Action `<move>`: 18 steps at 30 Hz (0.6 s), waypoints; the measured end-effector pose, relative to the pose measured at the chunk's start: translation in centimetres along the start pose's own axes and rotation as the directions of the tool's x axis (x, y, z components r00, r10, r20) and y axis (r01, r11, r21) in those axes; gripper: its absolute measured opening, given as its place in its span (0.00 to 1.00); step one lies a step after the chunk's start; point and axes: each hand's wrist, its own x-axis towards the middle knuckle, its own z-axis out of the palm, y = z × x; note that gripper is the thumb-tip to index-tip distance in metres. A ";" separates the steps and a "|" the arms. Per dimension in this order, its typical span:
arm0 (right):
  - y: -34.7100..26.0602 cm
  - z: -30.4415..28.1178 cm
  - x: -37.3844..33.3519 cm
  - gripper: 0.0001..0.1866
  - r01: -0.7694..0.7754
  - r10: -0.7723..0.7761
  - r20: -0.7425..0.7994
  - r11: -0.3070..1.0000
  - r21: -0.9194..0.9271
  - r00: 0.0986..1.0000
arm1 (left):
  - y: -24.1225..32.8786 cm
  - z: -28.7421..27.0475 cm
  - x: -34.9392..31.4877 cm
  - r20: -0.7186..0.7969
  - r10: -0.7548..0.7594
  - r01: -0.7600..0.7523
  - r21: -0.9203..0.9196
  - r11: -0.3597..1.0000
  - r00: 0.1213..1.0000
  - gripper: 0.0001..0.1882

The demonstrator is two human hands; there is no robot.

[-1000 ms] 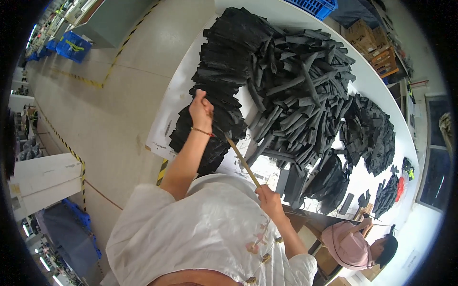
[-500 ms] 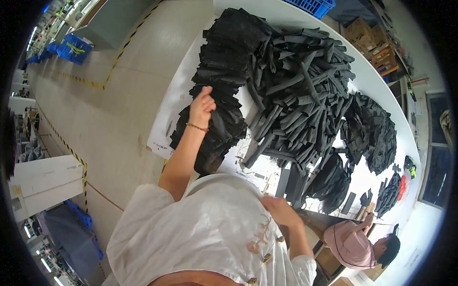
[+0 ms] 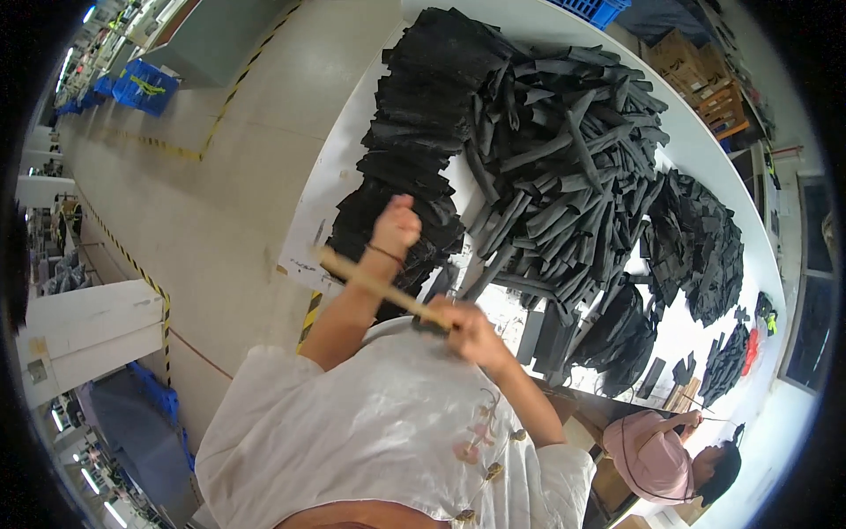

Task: Sorting and inspecting charcoal-like black pieces on a white tabletop using a wooden stick for manipulation and counting.

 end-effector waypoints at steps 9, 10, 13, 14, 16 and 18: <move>3.5 -4.3 2.7 0.11 -0.194 0.369 -0.592 0.921 0.339 0.717 | -6.4 11.9 -9.6 0.407 -0.230 -0.283 0.857 0.430 0.884 0.21; 2.9 -4.9 3.6 0.11 -0.170 0.355 -0.657 0.929 0.330 0.665 | -7.0 10.9 -9.8 0.291 -0.369 -0.221 0.950 0.222 0.883 0.13; 2.7 -10.0 4.8 0.10 -0.166 0.246 -0.822 0.968 0.186 0.514 | -8.6 9.5 -11.7 0.094 -0.507 0.099 0.935 0.340 0.857 0.16; 1.2 -11.8 5.7 0.10 -0.120 0.243 -0.871 0.970 0.212 0.427 | -8.6 9.3 -11.8 0.050 -0.533 0.122 0.952 0.281 0.845 0.15; 1.1 -18.3 5.4 0.12 0.066 0.086 -0.938 0.991 0.115 0.336 | -8.1 8.5 -12.0 0.065 -0.457 -0.021 0.995 0.101 0.887 0.14; 0.8 -21.2 6.5 0.12 -0.168 -0.247 -0.935 0.941 -0.295 0.256 | -7.1 5.3 -9.9 0.296 -0.262 -0.340 0.930 -0.141 0.919 0.09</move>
